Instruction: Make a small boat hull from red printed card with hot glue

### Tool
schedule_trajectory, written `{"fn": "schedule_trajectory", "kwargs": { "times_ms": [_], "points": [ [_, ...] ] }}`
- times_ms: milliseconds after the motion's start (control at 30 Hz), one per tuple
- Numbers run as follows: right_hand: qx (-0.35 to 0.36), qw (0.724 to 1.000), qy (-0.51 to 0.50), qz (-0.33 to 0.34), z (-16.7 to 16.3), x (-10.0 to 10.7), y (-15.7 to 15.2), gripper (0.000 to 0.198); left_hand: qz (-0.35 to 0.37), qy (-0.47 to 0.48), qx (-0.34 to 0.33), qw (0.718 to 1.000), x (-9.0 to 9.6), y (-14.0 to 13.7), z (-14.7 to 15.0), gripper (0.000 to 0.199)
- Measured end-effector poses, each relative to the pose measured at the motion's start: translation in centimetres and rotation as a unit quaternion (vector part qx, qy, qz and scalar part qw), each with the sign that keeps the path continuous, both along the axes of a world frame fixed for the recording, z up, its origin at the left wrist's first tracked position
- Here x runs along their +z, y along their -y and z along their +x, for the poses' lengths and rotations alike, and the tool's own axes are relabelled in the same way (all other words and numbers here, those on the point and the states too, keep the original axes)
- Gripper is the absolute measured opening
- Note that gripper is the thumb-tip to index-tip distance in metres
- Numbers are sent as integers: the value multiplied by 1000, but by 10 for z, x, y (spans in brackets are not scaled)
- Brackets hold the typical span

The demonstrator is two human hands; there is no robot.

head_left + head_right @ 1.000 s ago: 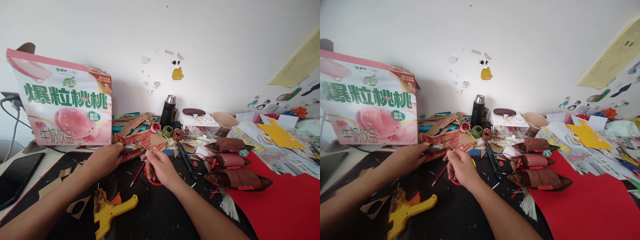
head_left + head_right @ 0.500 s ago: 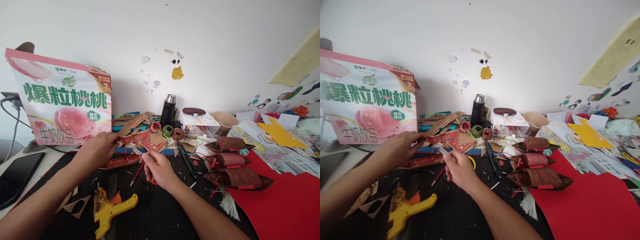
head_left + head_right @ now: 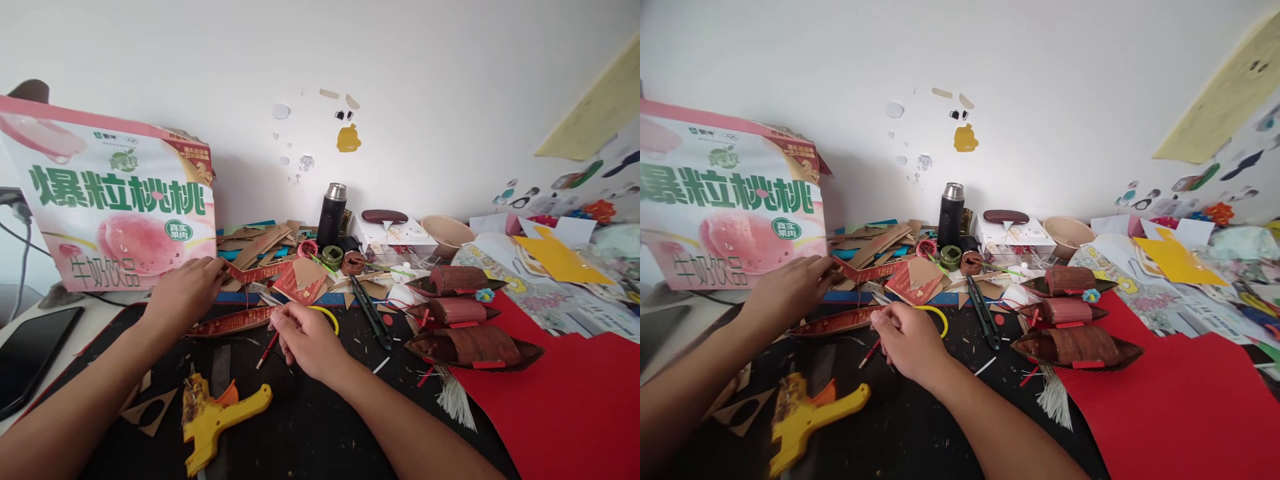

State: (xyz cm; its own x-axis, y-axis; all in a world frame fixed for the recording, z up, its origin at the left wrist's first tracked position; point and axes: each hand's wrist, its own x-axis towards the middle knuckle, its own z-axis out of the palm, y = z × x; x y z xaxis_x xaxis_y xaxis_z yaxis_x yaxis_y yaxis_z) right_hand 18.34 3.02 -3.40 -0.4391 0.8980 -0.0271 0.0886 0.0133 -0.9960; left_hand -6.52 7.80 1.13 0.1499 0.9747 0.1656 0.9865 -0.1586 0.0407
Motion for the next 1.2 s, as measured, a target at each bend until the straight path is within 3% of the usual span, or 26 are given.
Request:
{"fn": "schedule_trajectory", "kwargs": {
  "times_ms": [167,500,700,800,967,1200],
  "points": [
    [4,1000,18,17,0,-3,0,35,5,-63,40,997,-1,0,1,48],
    [13,997,65,44,0,2,3,32,13,-74,39,996,7,5,8,53],
    [22,992,95,79,1,7,4,31,95,-77,29,992,18,18,13,55],
    [19,991,99,82,1,6,3,29,132,-69,58,987,25,21,15,57],
    [7,998,48,34,1,1,0,30,166,13,126,978,35,23,17,50],
    [-39,993,-91,-71,1,9,-9,50,223,65,20,973,28,36,32,43]
  ]
}}
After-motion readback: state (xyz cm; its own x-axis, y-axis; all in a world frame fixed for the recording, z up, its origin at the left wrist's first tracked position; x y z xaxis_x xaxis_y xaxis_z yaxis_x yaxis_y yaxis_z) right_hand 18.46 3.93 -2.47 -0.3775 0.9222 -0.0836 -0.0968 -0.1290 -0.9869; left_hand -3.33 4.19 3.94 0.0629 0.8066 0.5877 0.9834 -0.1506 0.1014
